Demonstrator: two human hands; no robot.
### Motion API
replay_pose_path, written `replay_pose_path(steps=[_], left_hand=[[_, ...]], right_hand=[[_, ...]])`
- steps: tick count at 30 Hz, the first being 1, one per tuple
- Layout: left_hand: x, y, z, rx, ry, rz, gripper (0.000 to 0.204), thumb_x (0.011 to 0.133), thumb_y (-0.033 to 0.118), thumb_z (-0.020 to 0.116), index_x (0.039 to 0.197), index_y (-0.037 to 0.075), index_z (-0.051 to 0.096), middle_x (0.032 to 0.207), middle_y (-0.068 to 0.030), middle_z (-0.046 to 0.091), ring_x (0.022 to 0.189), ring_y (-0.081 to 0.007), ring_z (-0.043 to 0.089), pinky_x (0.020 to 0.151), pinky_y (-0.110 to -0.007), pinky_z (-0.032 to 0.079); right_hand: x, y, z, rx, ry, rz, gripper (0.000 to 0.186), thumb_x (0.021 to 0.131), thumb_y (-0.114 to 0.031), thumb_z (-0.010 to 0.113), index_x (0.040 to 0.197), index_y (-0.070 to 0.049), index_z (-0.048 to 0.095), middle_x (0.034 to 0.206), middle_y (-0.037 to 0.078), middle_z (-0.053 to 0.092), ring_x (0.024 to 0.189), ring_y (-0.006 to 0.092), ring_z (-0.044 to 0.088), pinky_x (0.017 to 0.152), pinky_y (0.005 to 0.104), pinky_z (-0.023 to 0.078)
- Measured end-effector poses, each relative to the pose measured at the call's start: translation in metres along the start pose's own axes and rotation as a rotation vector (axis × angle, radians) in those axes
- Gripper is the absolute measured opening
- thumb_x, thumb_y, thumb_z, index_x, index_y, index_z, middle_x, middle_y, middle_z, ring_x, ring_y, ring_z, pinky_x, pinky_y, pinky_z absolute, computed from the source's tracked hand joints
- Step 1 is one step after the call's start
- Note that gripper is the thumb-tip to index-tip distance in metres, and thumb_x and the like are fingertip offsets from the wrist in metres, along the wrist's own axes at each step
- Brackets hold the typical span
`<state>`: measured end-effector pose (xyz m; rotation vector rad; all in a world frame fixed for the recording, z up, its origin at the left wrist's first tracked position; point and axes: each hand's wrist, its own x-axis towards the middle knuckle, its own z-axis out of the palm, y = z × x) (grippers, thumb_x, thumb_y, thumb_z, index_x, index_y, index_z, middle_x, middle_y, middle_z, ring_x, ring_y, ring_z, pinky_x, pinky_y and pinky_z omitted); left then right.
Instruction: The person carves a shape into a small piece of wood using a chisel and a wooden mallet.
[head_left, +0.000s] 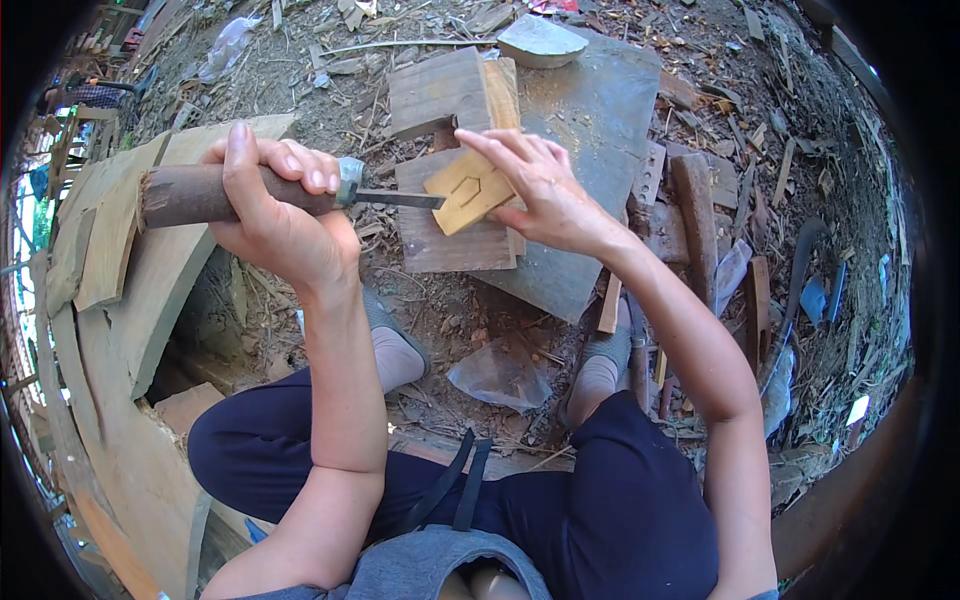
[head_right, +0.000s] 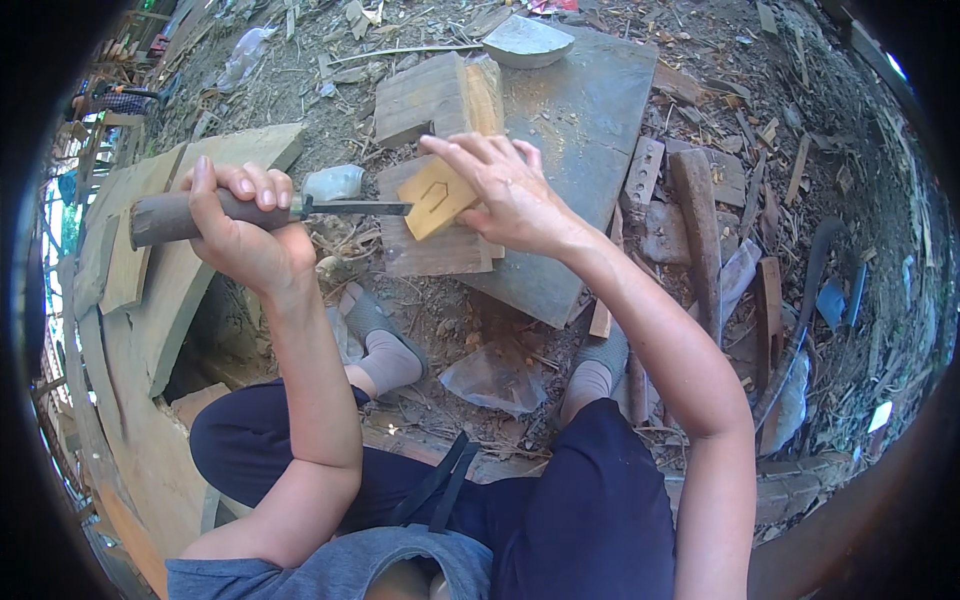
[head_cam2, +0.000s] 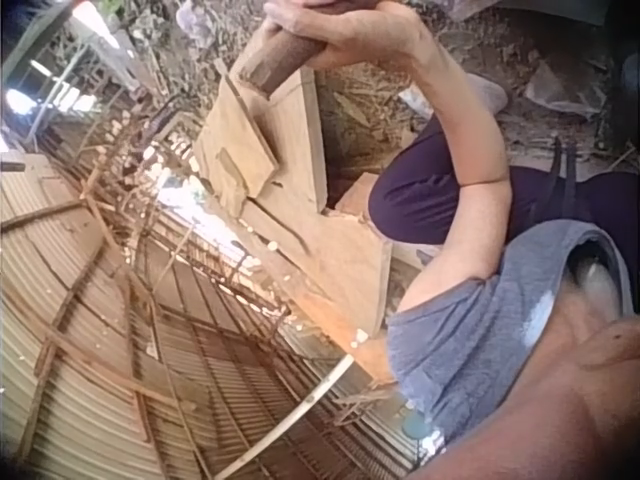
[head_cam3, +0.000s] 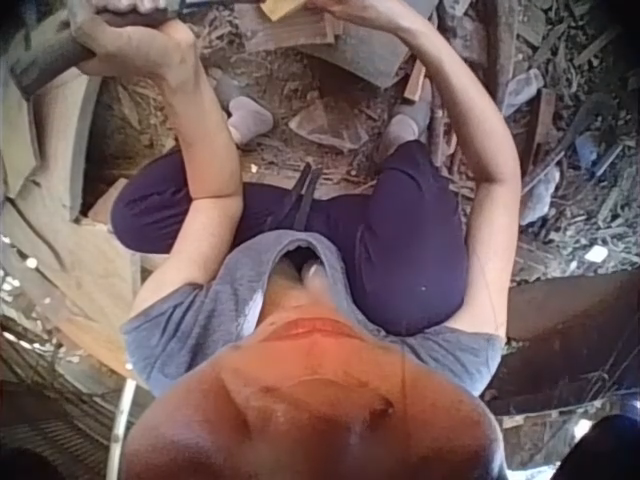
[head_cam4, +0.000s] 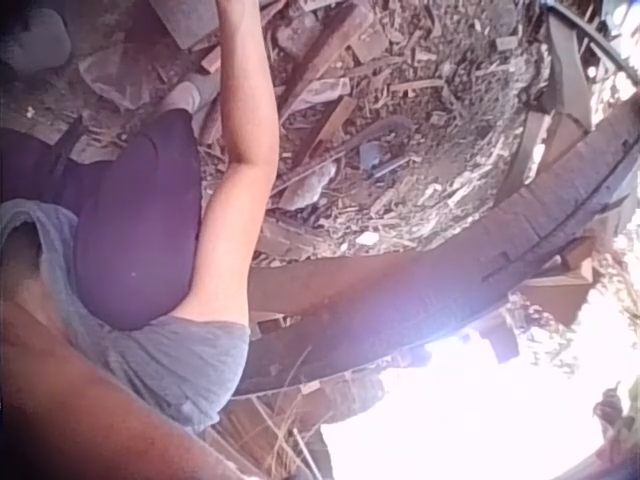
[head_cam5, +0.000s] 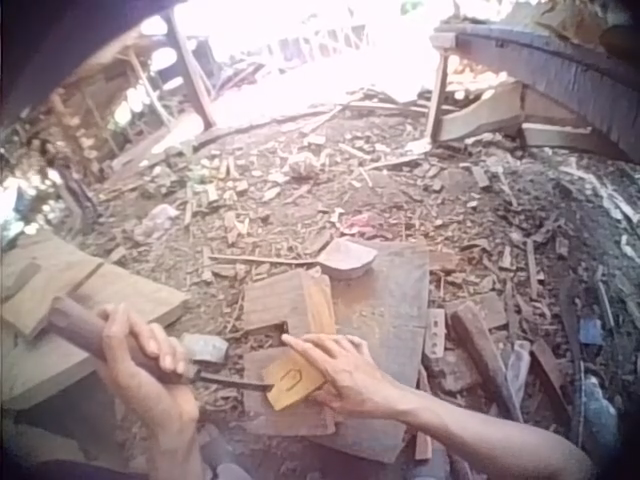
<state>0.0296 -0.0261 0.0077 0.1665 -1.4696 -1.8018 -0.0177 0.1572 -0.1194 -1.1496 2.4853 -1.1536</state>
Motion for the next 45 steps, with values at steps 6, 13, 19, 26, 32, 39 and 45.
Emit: replay_pose_path(steps=[6,13,19,26,32,39,45], left_hand=[[0.002,-0.001,-0.001,-0.016,0.042,0.006,0.026,0.096,0.021,0.056,0.074,0.012,0.045,0.060,0.0011,0.044,0.049,-0.0101,0.043,0.048,-0.027,0.035],[0.002,-0.006,0.001,0.002,0.186,0.079,0.033,0.097,0.028,0.060,0.072,0.011,0.045,0.060,0.0009,0.043,0.051,-0.0109,0.043,0.052,-0.028,0.037],[0.002,-0.013,0.000,-0.023,0.230,0.027,0.035,0.096,0.030,0.064,0.072,0.011,0.045,0.062,0.0010,0.043,0.053,-0.0111,0.043,0.053,-0.029,0.037],[0.001,-0.026,-0.004,-0.012,0.244,0.064,0.036,0.097,0.042,0.060,0.091,0.010,0.044,0.068,-0.0002,0.046,0.058,-0.0118,0.045,0.059,-0.031,0.044],[-0.002,-0.029,-0.011,-0.061,0.206,0.081,0.036,0.099,0.043,0.056,0.106,0.011,0.040,0.075,-0.0030,0.047,0.065,-0.0125,0.048,0.062,-0.031,0.046],[-0.008,-0.027,-0.005,0.126,0.168,0.246,0.031,0.097,0.022,0.060,0.112,0.012,0.034,0.077,-0.0054,0.049,0.067,-0.0132,0.054,0.055,-0.030,0.050],[-0.008,-0.028,0.008,0.071,0.074,0.291,0.035,0.093,0.009,0.059,0.109,0.013,0.028,0.075,-0.0052,0.051,0.046,-0.0125,0.047,0.040,-0.029,0.043]], right_hand=[[0.007,0.013,0.001,0.165,0.086,-0.006,0.087,0.079,-0.004,0.070,0.153,-0.020,0.027,0.144,0.012,0.045,0.132,0.0314,0.044,0.113,0.0431,0.034],[0.005,0.013,0.008,0.222,0.117,0.057,0.083,0.079,-0.005,0.072,0.151,-0.018,0.031,0.143,0.011,0.046,0.128,0.0300,0.049,0.107,0.0399,0.043],[0.004,0.011,0.013,0.120,0.150,0.012,0.073,0.076,-0.005,0.070,0.143,-0.011,0.041,0.140,0.009,0.046,0.126,0.0321,0.050,0.105,0.0402,0.044],[0.003,0.011,0.016,0.104,0.183,0.019,0.072,0.075,-0.004,0.070,0.141,-0.012,0.042,0.140,0.008,0.045,0.124,0.0323,0.051,0.104,0.0408,0.045],[0.003,0.011,0.015,0.110,0.163,0.025,0.077,0.077,-0.005,0.074,0.146,-0.016,0.039,0.142,0.008,0.044,0.127,0.0306,0.050,0.106,0.0391,0.045],[0.002,0.013,0.016,0.099,0.160,0.027,0.077,0.077,-0.006,0.074,0.145,-0.015,0.040,0.143,0.008,0.044,0.128,0.0304,0.049,0.107,0.0389,0.045],[0.003,0.013,0.017,0.104,0.189,0.005,0.072,0.076,-0.006,0.069,0.143,-0.014,0.042,0.141,0.006,0.045,0.124,0.0308,0.051,0.104,0.0404,0.046]])
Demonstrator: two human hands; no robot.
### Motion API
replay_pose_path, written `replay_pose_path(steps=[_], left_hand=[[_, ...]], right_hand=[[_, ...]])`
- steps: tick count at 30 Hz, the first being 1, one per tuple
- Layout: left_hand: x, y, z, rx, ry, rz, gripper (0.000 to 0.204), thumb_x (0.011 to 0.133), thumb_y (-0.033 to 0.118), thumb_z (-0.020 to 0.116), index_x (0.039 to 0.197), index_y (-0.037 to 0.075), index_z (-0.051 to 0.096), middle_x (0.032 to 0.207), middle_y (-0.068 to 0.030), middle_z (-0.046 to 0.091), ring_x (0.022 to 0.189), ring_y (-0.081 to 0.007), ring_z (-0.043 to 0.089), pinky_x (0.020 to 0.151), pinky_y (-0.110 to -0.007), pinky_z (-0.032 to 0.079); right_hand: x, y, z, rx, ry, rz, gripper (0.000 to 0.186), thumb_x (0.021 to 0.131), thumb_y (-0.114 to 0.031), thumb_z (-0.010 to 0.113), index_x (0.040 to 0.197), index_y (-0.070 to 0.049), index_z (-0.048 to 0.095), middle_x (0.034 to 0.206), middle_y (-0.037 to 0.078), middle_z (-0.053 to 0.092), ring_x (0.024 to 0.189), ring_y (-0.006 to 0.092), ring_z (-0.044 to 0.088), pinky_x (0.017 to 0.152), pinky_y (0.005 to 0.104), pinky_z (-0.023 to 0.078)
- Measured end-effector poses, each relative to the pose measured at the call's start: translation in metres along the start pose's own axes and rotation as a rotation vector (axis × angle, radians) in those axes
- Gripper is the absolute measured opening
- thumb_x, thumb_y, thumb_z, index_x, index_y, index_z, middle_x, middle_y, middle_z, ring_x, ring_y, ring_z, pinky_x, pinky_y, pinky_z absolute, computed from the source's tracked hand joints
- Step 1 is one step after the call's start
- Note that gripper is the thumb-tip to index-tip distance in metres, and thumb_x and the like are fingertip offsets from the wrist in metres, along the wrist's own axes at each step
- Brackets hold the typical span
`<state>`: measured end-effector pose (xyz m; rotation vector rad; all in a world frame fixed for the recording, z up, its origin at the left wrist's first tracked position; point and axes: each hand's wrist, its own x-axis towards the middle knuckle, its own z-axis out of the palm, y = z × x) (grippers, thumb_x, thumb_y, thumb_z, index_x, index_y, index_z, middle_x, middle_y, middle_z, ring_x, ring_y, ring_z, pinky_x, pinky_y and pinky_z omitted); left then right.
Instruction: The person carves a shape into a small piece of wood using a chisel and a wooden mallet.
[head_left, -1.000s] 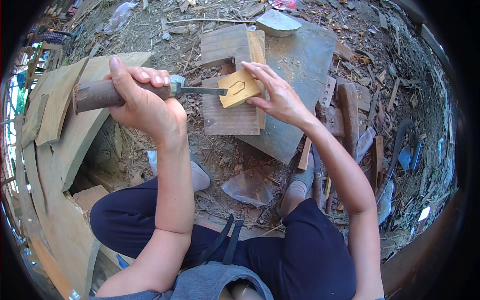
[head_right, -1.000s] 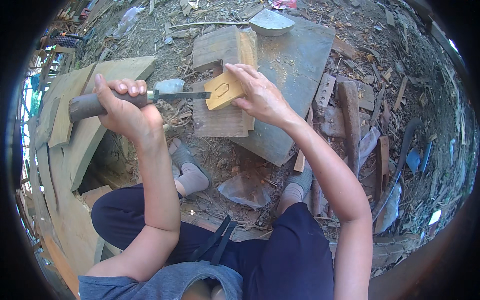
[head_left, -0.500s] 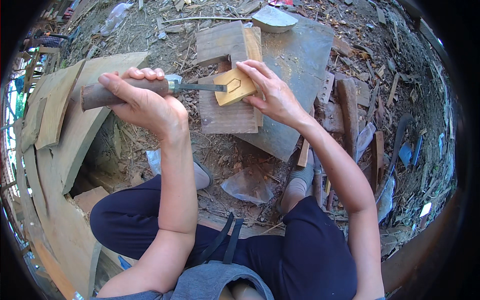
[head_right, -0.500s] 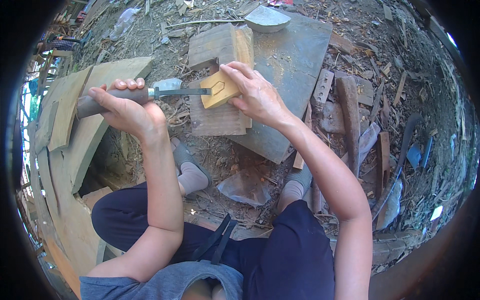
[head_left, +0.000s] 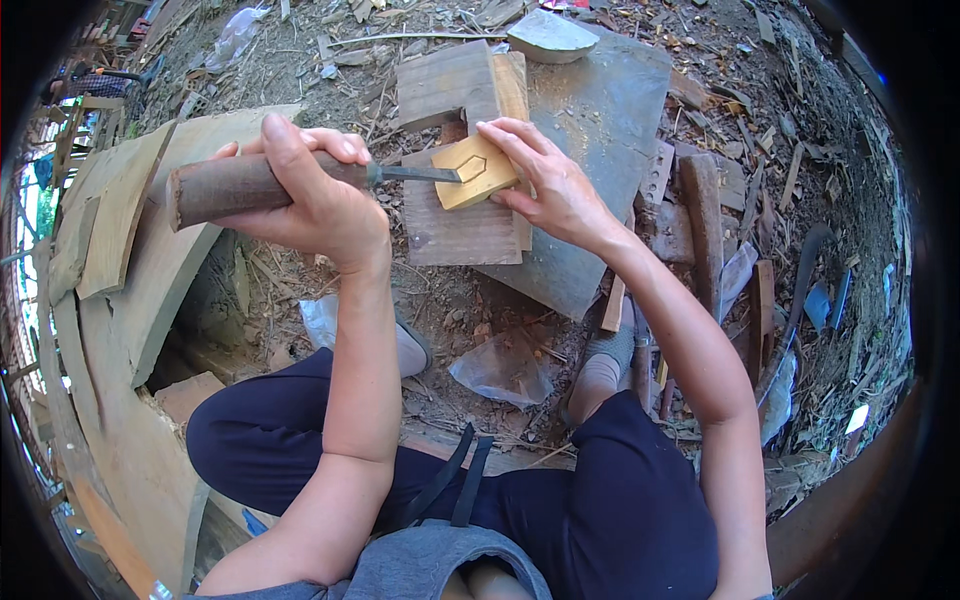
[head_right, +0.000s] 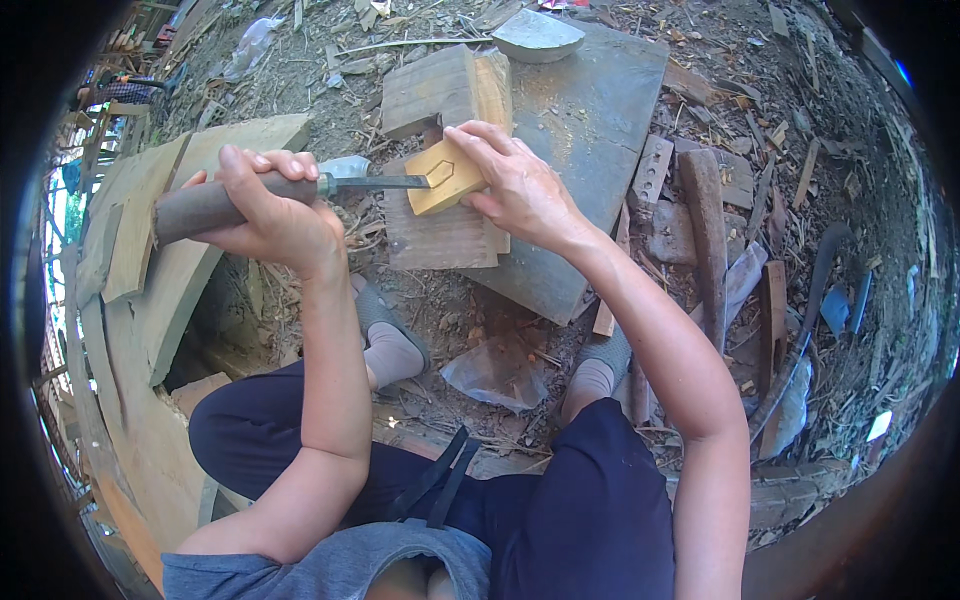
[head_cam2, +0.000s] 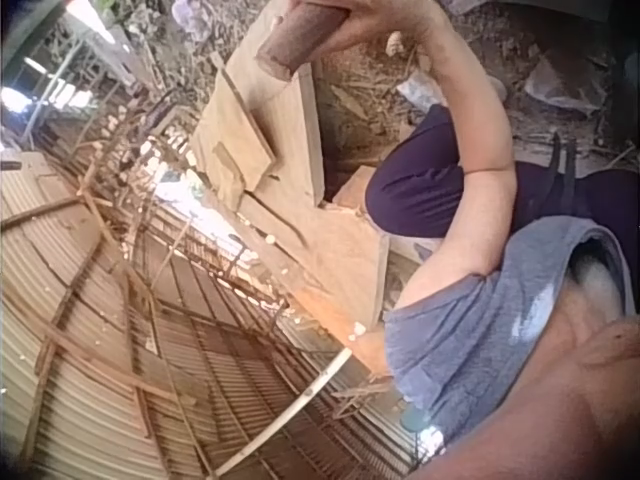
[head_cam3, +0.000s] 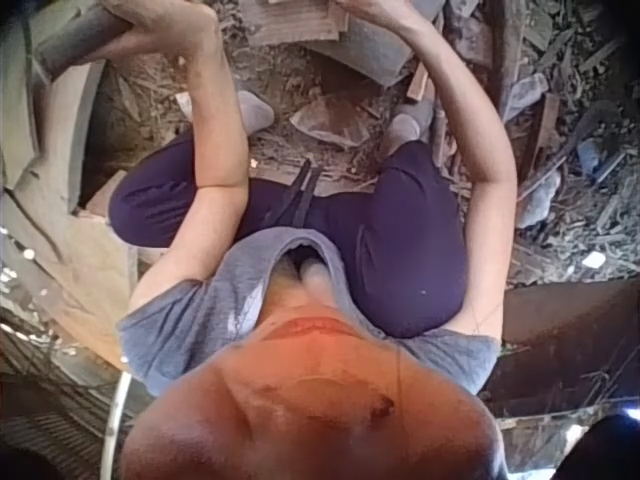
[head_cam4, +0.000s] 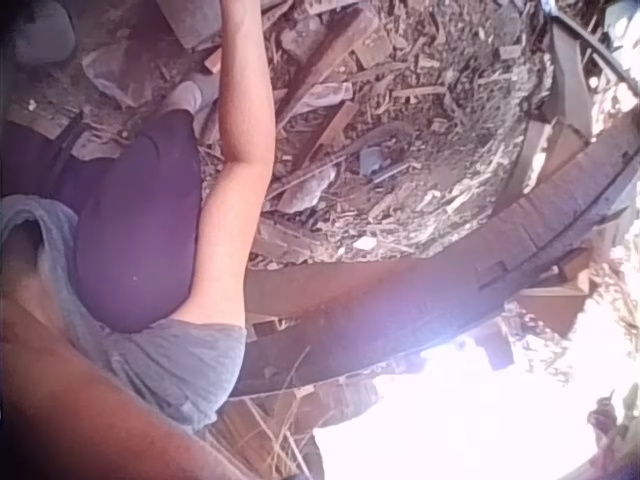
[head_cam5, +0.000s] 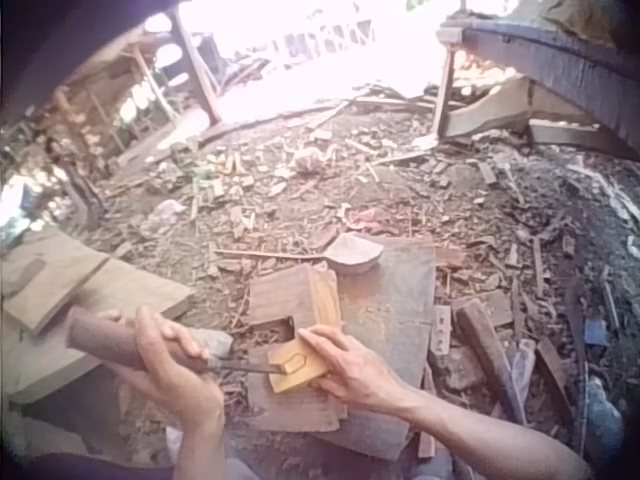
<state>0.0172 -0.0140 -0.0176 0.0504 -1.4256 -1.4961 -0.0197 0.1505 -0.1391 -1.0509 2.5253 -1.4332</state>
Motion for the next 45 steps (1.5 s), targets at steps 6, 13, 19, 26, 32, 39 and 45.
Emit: replay_pose_path(steps=[6,13,19,26,32,39,45], left_hand=[[0.003,-0.007,-0.002,-0.009,-0.091,0.024,0.040,0.093,0.002,0.054,0.117,0.008,0.023,0.072,-0.0078,0.052,0.045,-0.0121,0.050,0.040,-0.027,0.044],[-0.008,-0.004,0.003,0.040,-0.002,0.062,0.054,0.093,-0.002,0.052,0.131,0.008,0.015,0.083,-0.0107,0.053,0.050,-0.0102,0.050,0.043,-0.027,0.047],[-0.005,-0.003,0.007,0.092,-0.015,0.050,0.041,0.092,-0.002,0.054,0.114,0.012,0.023,0.074,-0.0105,0.051,0.048,-0.0131,0.050,0.043,-0.030,0.045],[-0.001,-0.016,0.005,0.030,-0.121,0.063,0.060,0.092,-0.002,0.052,0.134,0.009,0.011,0.076,-0.0088,0.054,0.046,-0.0102,0.051,0.040,-0.025,0.047],[0.002,-0.015,0.010,0.042,-0.153,0.084,0.059,0.093,-0.001,0.053,0.133,0.009,0.012,0.077,-0.0093,0.054,0.046,-0.0106,0.051,0.040,-0.025,0.047],[-0.002,-0.008,0.025,0.079,-0.127,0.015,0.059,0.091,-0.003,0.055,0.135,0.006,0.016,0.083,-0.0080,0.052,0.048,-0.0107,0.052,0.040,-0.023,0.046],[-0.004,-0.031,0.018,0.256,-0.108,0.160,0.041,0.089,0.001,0.060,0.119,0.004,0.033,0.082,-0.0066,0.055,0.051,-0.0125,0.055,0.044,-0.025,0.047]], right_hand=[[0.000,0.001,-0.003,-0.005,-0.033,0.029,0.077,0.078,-0.007,0.074,0.146,-0.015,0.039,0.144,0.008,0.043,0.128,0.0306,0.049,0.107,0.0393,0.044],[-0.002,0.002,-0.006,0.000,-0.037,0.010,0.076,0.079,-0.011,0.074,0.146,-0.015,0.039,0.143,0.008,0.044,0.128,0.0306,0.048,0.107,0.0399,0.044],[-0.020,0.011,-0.020,-0.035,0.092,0.037,0.061,0.084,-0.015,0.069,0.139,-0.007,0.045,0.137,0.013,0.049,0.125,0.0336,0.050,0.106,0.0409,0.042],[-0.202,0.120,-0.084,-0.532,0.384,0.674,0.045,0.090,-0.022,0.064,0.128,0.000,0.056,0.122,0.019,0.056,0.118,0.0338,0.053,0.103,0.0411,0.040],[-0.280,0.123,-0.060,-0.706,0.446,0.628,0.065,0.087,-0.025,0.068,0.142,-0.003,0.041,0.119,0.020,0.052,0.109,0.0385,0.054,0.099,0.0445,0.041],[-0.263,0.125,-0.101,-0.562,0.057,1.065,0.071,0.075,-0.035,0.068,0.130,0.002,0.042,0.131,0.028,0.046,0.120,0.0424,0.050,0.097,0.0468,0.045],[-0.245,0.084,-0.132,-0.214,0.153,1.177,0.053,0.069,-0.015,0.067,0.117,0.000,0.053,0.083,0.015,0.063,0.070,0.0254,0.066,0.062,0.0378,0.053]])
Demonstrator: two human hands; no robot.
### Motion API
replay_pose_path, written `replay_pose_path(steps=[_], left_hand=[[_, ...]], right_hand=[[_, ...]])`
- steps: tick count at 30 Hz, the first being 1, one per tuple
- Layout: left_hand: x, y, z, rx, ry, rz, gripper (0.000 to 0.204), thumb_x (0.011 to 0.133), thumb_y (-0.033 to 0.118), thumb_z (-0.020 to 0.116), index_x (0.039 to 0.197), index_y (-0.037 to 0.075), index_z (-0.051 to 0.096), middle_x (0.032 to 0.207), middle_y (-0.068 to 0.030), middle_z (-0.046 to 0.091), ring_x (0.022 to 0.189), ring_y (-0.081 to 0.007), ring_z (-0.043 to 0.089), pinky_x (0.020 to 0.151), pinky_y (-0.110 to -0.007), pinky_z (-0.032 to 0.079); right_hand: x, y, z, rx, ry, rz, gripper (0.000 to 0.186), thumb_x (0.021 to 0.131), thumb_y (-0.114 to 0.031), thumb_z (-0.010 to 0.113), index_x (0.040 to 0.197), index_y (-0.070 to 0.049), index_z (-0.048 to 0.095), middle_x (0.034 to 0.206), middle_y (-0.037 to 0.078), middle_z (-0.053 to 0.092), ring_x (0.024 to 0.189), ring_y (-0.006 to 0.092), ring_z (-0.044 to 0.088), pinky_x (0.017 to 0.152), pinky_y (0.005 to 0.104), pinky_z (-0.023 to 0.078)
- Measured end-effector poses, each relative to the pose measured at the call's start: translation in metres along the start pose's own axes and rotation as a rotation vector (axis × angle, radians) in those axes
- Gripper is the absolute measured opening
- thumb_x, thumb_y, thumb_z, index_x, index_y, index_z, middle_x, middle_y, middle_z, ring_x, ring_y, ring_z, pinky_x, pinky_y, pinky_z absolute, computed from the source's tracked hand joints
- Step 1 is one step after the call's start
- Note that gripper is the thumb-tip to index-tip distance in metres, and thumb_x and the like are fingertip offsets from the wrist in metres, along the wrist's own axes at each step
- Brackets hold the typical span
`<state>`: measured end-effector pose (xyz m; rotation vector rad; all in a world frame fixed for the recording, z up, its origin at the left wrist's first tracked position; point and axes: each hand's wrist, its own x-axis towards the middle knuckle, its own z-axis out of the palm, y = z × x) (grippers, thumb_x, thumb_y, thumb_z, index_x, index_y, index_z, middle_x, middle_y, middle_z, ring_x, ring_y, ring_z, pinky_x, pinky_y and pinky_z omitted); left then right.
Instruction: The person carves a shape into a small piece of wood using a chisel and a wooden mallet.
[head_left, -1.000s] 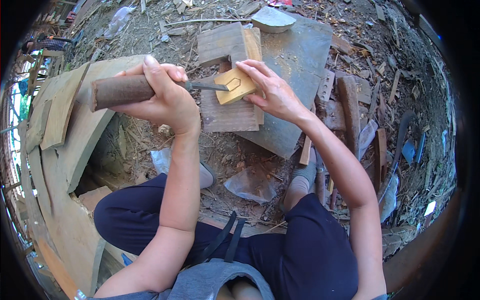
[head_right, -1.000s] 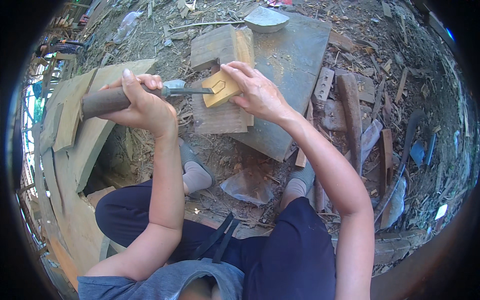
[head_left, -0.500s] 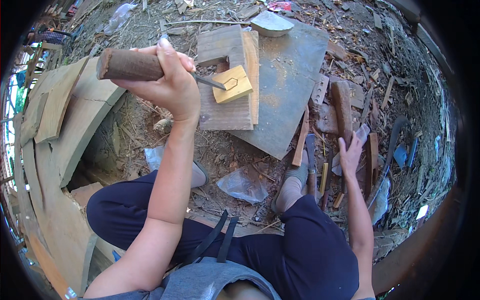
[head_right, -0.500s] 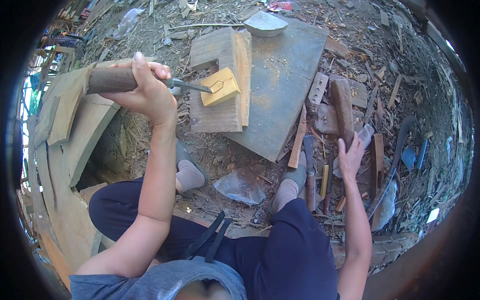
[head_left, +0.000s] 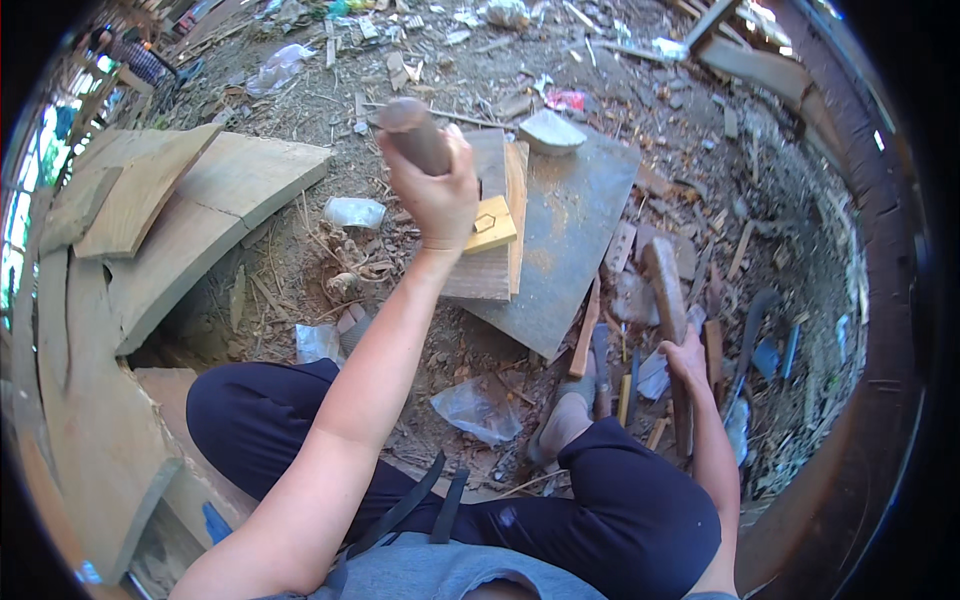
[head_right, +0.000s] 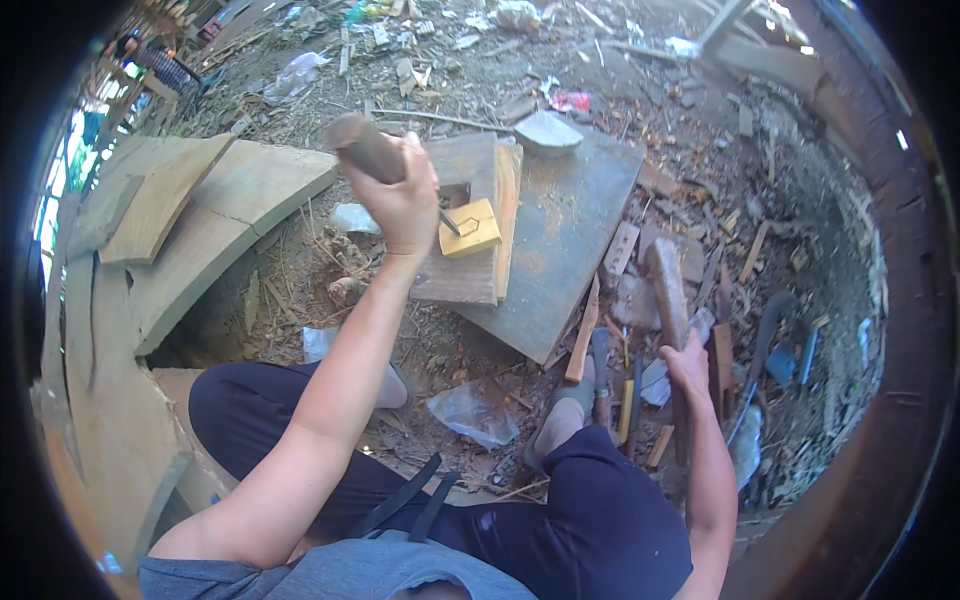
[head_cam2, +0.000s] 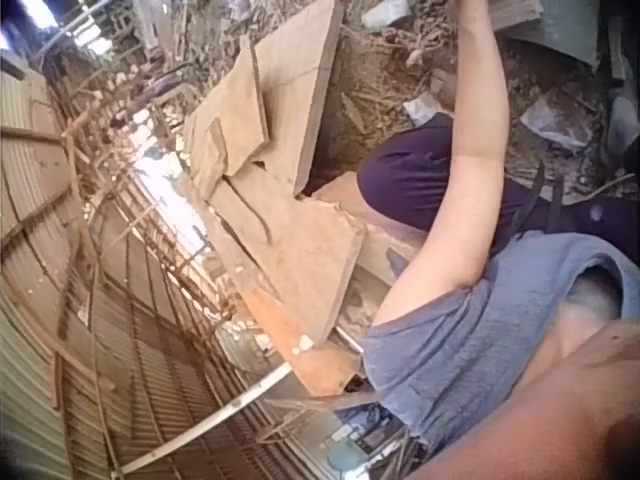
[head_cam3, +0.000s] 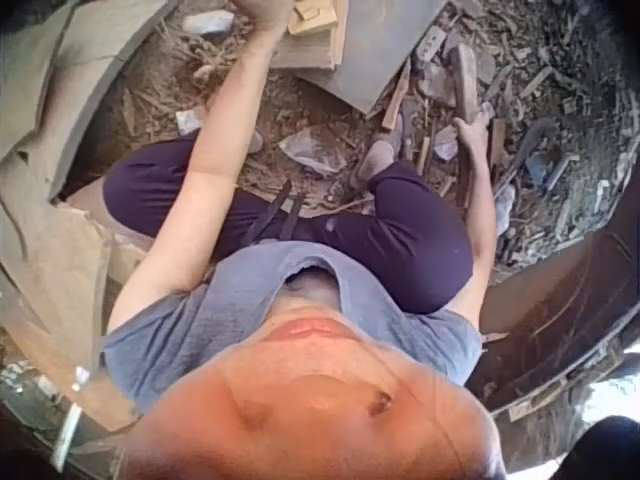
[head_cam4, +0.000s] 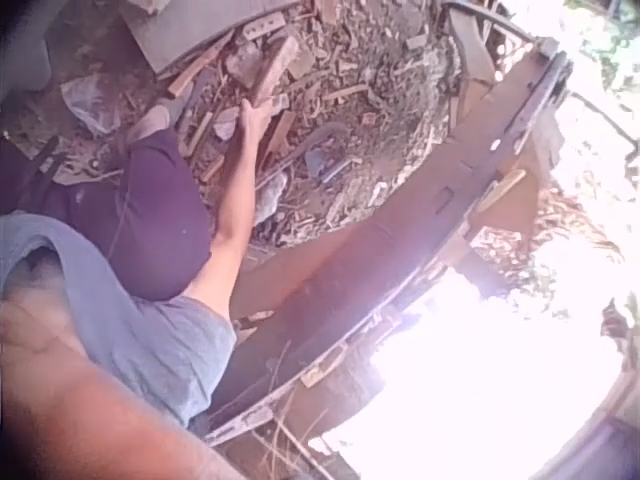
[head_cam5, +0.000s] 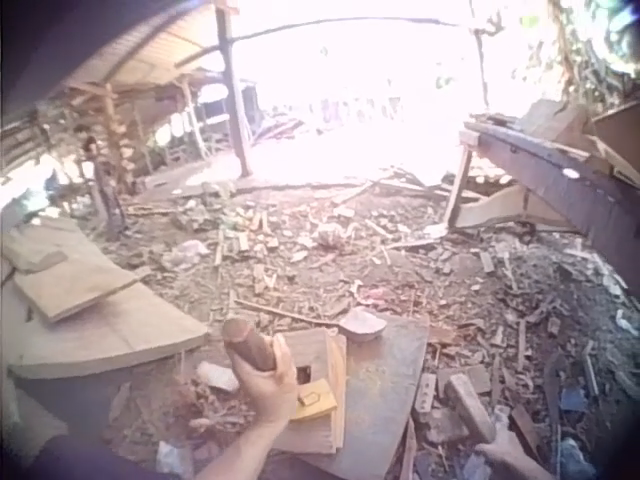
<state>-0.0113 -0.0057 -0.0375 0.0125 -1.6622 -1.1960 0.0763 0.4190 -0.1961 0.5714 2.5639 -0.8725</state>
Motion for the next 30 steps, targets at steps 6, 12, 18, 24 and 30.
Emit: replay_pose_path(steps=[6,12,18,24,30], left_hand=[[-0.001,0.017,0.006,0.059,-0.007,-0.082,0.030,0.085,0.012,0.067,0.108,0.004,0.050,0.079,-0.0083,0.062,0.067,-0.0189,0.064,0.062,-0.034,0.050],[0.002,0.017,0.007,0.110,-0.025,-0.054,0.026,0.083,0.013,0.068,0.100,0.005,0.050,0.074,-0.0127,0.064,0.066,-0.0286,0.067,0.061,-0.039,0.051],[0.002,0.018,0.012,0.063,0.031,0.057,0.033,0.082,0.008,0.068,0.111,0.003,0.052,0.079,-0.0109,0.065,0.065,-0.0226,0.068,0.061,-0.035,0.053],[0.000,-0.008,-0.012,-0.052,-0.013,-0.165,0.038,0.087,0.008,0.064,0.120,0.001,0.045,0.073,-0.0066,0.061,0.051,-0.0147,0.062,0.045,-0.029,0.049],[0.006,0.010,-0.005,0.019,0.012,-0.074,0.028,0.082,0.009,0.066,0.106,0.003,0.053,0.074,-0.0111,0.066,0.061,-0.0229,0.068,0.057,-0.037,0.052]], right_hand=[[-0.100,-0.174,-0.090,0.121,-0.028,-0.534,0.069,0.068,-0.018,0.070,0.130,0.002,0.049,0.104,0.019,0.064,0.087,0.0251,0.065,0.078,0.0368,0.052],[-0.219,-0.351,-0.164,0.273,0.317,-1.228,0.049,0.085,-0.027,0.073,0.121,-0.002,0.051,0.082,0.005,0.062,0.052,0.0096,0.054,0.046,0.0216,0.041],[-0.202,-0.356,-0.121,-0.209,-0.009,-1.052,0.049,0.083,-0.028,0.069,0.121,0.001,0.053,0.087,0.016,0.067,0.065,0.0213,0.065,0.062,0.0348,0.054],[-0.230,-0.384,-0.140,-0.301,-0.026,-1.094,0.050,0.086,-0.030,0.068,0.123,0.000,0.054,0.094,0.015,0.067,0.066,0.0168,0.064,0.061,0.0337,0.051],[-0.261,-0.410,-0.146,-0.130,0.316,-1.273,0.036,0.086,-0.032,0.068,0.104,-0.002,0.064,0.069,0.009,0.064,0.055,0.0125,0.061,0.050,0.0294,0.048]])
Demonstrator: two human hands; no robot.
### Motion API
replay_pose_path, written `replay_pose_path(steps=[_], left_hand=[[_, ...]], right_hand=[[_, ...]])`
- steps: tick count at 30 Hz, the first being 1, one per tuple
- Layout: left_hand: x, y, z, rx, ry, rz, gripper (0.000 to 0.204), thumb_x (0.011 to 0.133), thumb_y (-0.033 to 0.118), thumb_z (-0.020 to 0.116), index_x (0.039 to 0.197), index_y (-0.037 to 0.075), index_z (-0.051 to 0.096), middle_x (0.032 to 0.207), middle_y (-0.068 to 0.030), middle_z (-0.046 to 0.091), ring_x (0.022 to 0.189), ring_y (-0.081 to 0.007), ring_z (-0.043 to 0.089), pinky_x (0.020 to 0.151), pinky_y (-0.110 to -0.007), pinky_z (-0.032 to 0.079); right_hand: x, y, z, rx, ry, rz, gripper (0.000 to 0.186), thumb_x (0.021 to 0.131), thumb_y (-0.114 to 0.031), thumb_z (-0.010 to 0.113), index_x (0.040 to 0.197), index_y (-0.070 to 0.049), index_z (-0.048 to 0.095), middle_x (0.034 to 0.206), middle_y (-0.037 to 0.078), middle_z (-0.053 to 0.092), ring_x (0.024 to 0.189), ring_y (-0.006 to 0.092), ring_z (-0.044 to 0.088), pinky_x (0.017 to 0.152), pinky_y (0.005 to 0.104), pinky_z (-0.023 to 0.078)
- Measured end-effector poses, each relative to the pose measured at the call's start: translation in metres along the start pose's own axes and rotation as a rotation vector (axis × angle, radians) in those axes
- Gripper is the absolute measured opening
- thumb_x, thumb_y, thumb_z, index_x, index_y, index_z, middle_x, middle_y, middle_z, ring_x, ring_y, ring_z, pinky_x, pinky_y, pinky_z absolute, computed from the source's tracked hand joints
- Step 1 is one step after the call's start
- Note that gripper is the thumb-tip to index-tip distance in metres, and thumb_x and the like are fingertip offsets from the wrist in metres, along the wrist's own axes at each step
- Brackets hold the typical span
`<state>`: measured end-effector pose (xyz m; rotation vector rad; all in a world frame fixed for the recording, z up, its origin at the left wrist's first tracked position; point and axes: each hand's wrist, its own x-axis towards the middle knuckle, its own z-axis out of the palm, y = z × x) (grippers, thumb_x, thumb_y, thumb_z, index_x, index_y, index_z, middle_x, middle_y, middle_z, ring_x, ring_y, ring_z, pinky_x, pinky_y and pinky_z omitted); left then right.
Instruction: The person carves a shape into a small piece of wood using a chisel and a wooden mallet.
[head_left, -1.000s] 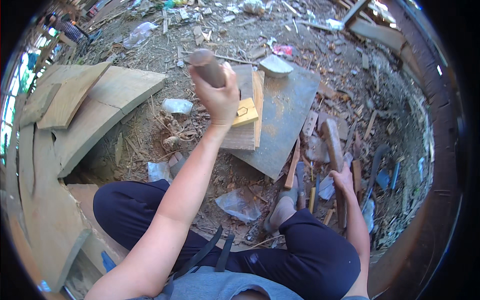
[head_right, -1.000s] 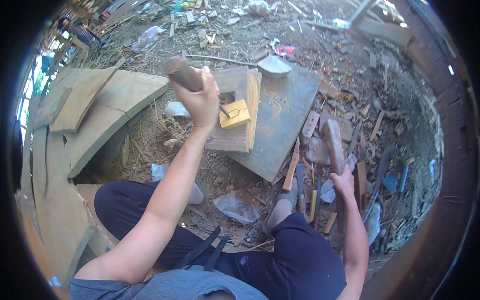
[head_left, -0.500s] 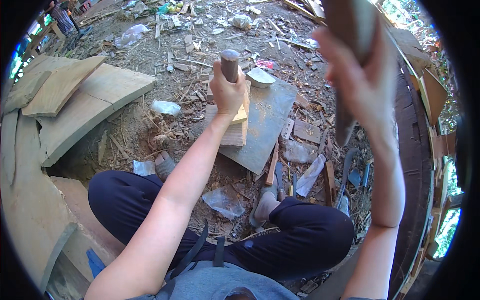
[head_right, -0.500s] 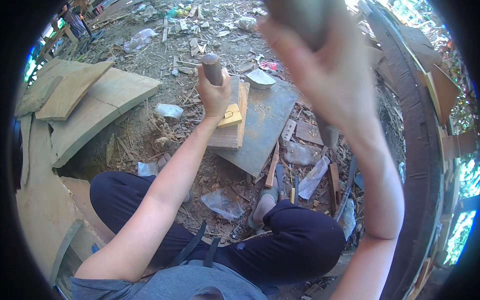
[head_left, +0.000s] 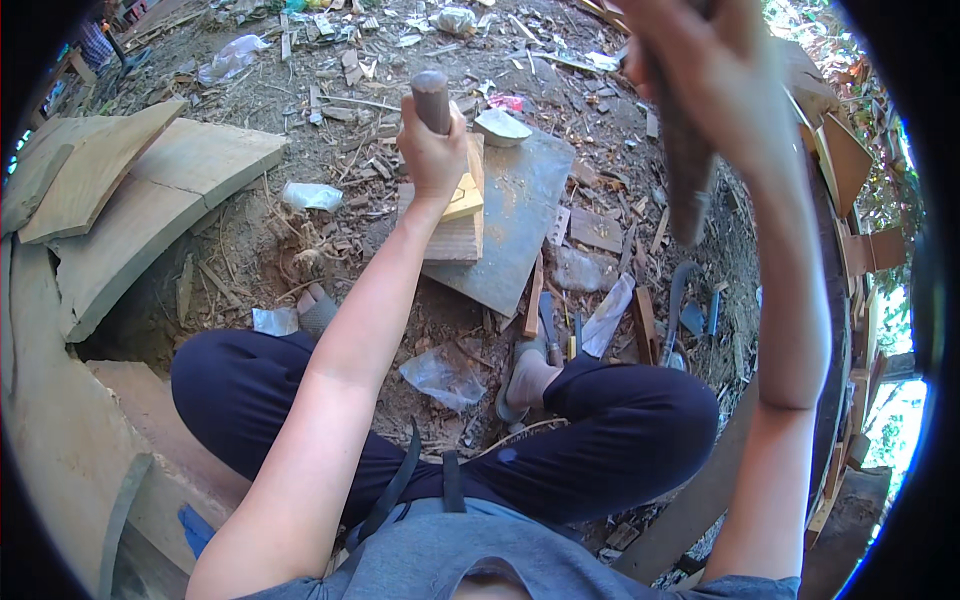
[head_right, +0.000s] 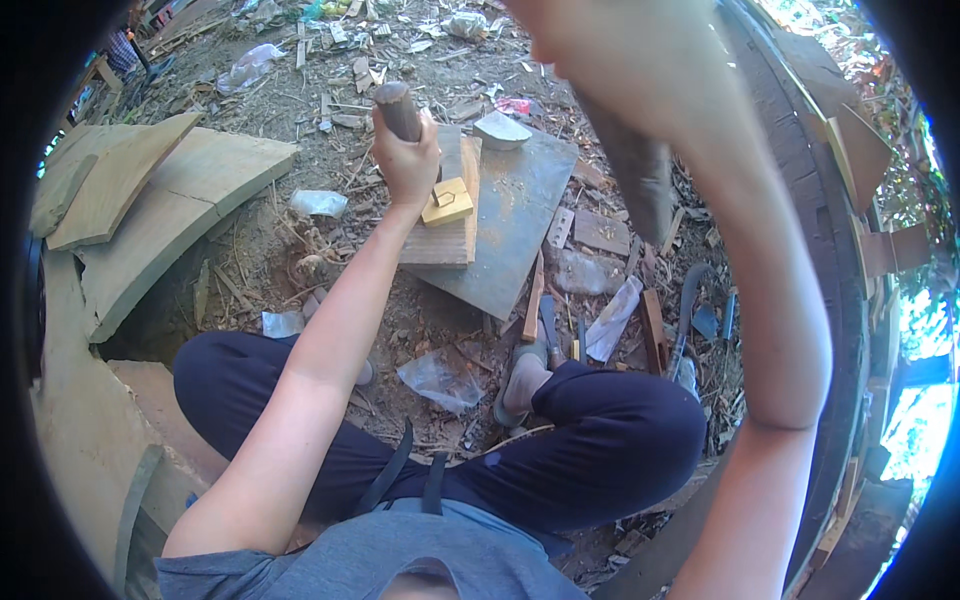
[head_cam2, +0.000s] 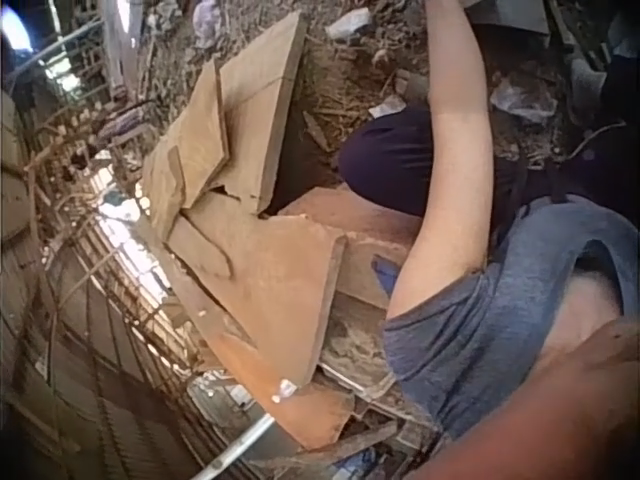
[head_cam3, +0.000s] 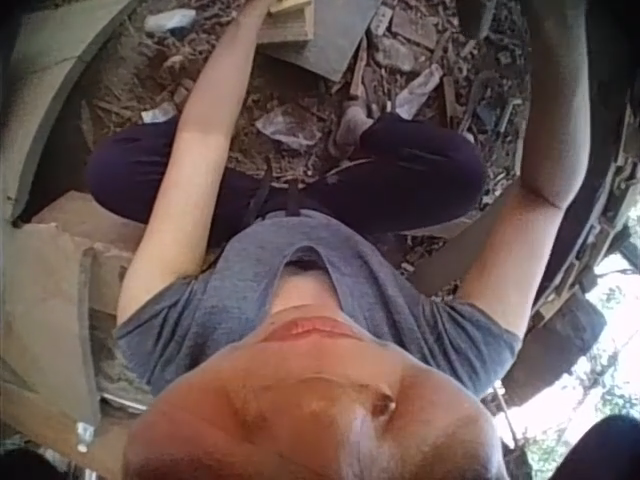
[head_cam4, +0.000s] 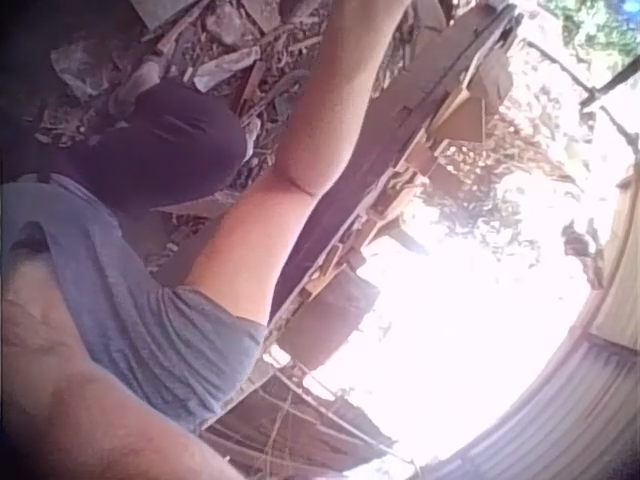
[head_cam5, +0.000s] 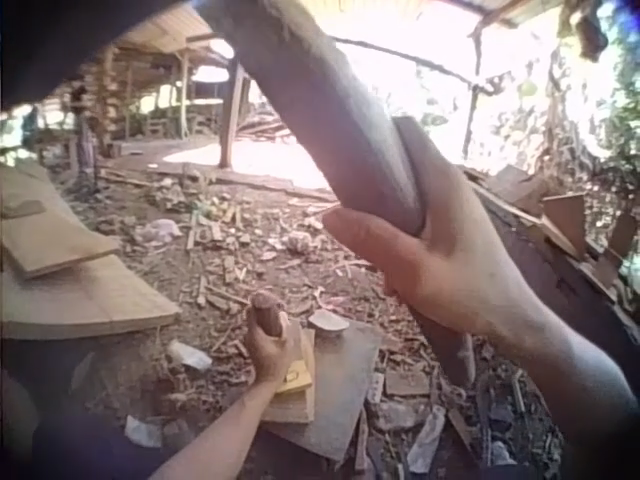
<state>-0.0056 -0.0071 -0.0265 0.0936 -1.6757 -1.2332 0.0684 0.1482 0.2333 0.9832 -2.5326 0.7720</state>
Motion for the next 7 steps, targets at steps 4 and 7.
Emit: replay_pose_path(steps=[4,7], left_hand=[[0.002,0.006,0.004,0.007,0.006,-0.080,0.024,0.081,0.010,0.067,0.098,0.005,0.050,0.074,-0.0174,0.066,0.071,-0.0375,0.069,0.061,-0.046,0.051],[-0.001,0.002,0.000,0.001,-0.030,0.010,0.027,0.081,0.011,0.067,0.101,0.005,0.050,0.073,-0.0164,0.067,0.070,-0.0370,0.069,0.063,-0.046,0.052]], right_hand=[[-0.006,0.052,0.059,-0.065,-0.481,0.220,0.077,0.084,-0.042,0.071,0.146,-0.010,0.039,0.112,0.026,0.064,0.095,0.0276,0.068,0.090,0.0353,0.051],[0.004,0.055,0.034,-0.166,-0.531,0.205,0.087,0.082,-0.044,0.072,0.152,-0.013,0.031,0.136,0.026,0.052,0.121,0.0293,0.057,0.107,0.0335,0.039]])
